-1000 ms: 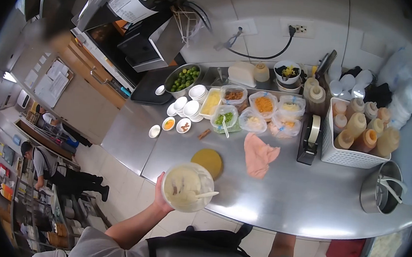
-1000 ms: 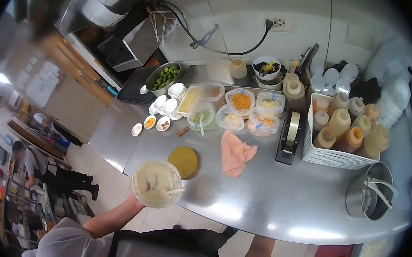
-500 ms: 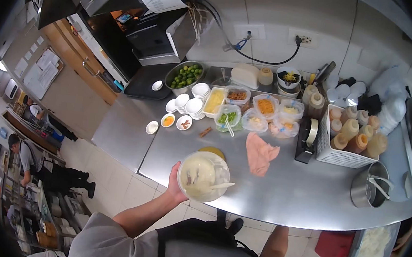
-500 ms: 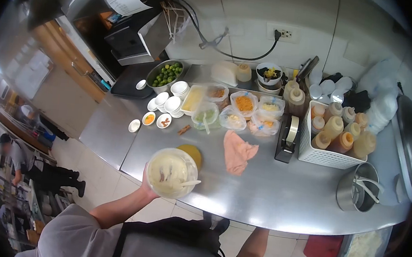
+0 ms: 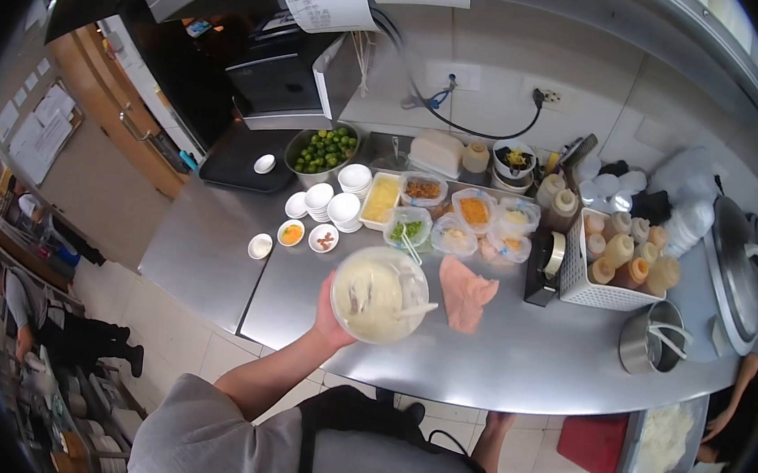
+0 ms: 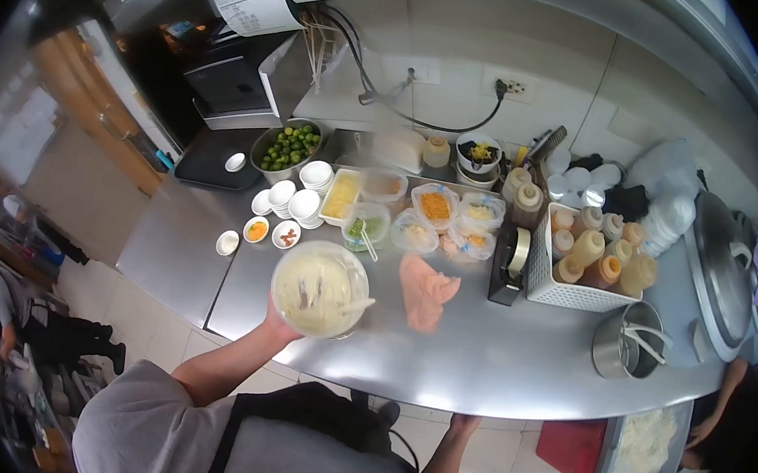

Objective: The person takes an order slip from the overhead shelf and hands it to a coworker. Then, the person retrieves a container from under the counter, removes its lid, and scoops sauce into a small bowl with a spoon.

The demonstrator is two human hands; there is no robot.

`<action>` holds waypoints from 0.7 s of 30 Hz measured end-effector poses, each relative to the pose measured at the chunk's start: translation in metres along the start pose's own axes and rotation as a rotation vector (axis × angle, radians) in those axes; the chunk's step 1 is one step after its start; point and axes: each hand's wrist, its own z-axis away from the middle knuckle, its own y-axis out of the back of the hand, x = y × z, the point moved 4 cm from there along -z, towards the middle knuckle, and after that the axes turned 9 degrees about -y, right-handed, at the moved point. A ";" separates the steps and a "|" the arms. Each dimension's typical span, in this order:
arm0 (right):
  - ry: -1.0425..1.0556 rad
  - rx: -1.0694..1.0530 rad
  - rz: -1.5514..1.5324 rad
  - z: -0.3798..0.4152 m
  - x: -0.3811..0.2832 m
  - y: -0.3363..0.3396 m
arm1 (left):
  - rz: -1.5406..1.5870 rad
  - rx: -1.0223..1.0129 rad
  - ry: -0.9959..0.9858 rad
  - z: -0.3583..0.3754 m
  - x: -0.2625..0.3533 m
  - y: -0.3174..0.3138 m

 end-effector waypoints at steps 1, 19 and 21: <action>-0.030 -0.043 -0.045 0.018 0.003 0.013 | 0.027 -0.015 -0.039 -0.006 0.003 -0.002; 1.359 -0.562 1.692 0.159 -0.063 -0.291 | -0.107 -0.083 -0.356 -0.050 0.016 -0.010; 1.503 -0.741 1.897 0.140 -0.047 -0.296 | -0.152 -0.058 -0.398 -0.049 0.014 -0.012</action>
